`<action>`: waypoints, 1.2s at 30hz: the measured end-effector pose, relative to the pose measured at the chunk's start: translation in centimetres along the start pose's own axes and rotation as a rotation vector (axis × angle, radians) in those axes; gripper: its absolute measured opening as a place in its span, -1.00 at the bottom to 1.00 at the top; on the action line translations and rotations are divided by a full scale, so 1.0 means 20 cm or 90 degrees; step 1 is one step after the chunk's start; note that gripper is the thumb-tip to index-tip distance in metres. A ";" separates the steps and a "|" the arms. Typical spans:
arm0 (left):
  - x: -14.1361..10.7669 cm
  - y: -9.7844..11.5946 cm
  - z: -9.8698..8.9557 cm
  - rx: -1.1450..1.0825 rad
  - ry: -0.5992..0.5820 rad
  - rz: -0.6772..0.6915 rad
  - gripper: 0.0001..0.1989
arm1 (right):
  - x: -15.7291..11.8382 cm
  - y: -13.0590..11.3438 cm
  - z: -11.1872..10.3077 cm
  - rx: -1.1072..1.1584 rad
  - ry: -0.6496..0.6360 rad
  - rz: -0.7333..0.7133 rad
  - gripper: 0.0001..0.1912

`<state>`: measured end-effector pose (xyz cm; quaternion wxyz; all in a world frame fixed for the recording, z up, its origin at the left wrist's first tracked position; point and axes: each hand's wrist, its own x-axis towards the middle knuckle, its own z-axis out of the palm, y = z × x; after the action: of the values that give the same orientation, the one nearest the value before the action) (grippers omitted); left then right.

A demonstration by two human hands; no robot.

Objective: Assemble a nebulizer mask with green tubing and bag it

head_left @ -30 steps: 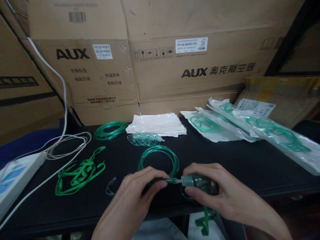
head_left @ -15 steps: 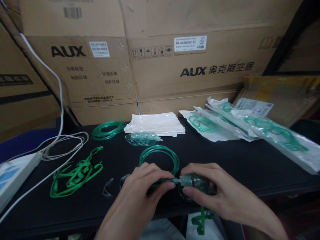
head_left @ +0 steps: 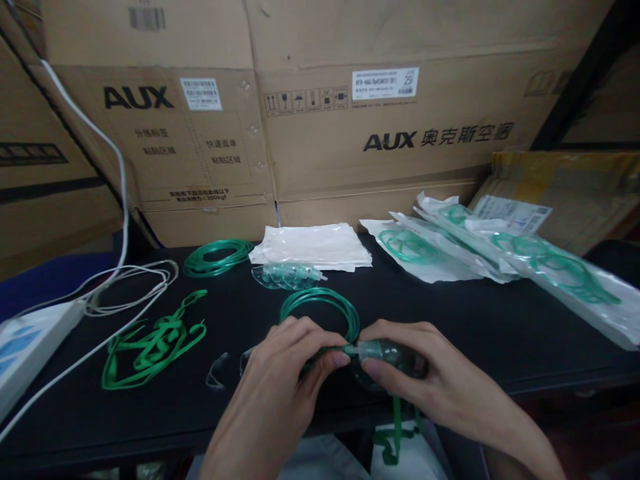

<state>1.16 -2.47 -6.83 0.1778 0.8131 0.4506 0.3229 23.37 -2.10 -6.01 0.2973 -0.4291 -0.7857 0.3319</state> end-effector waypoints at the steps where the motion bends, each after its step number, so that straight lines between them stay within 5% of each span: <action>1: 0.00 0.00 0.00 0.001 0.003 -0.001 -0.85 | 0.00 0.00 0.00 0.008 0.000 0.006 -0.85; 11: 0.01 -0.01 0.00 0.006 0.043 0.038 -0.79 | 0.01 0.00 0.04 0.102 0.022 0.080 -0.71; 21: 0.04 -0.02 0.01 0.064 0.125 0.024 -0.92 | 0.02 0.01 0.03 0.117 0.033 0.084 -0.76; 25: 0.05 -0.01 0.00 0.082 0.182 0.041 -0.89 | 0.06 0.01 0.03 0.049 0.086 -0.035 -0.86; 31: 0.04 -0.03 0.01 0.077 0.245 0.077 -0.83 | 0.11 0.07 0.06 -0.105 0.247 -0.172 -0.61; 36: 0.05 -0.06 0.01 0.073 0.217 0.076 -0.78 | 0.10 0.08 0.09 -0.076 0.195 -0.159 -0.69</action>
<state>1.04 -1.09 -7.34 0.0327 0.7808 0.4429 0.4393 21.90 -0.19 -7.93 0.4264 -0.3907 -0.7967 0.1757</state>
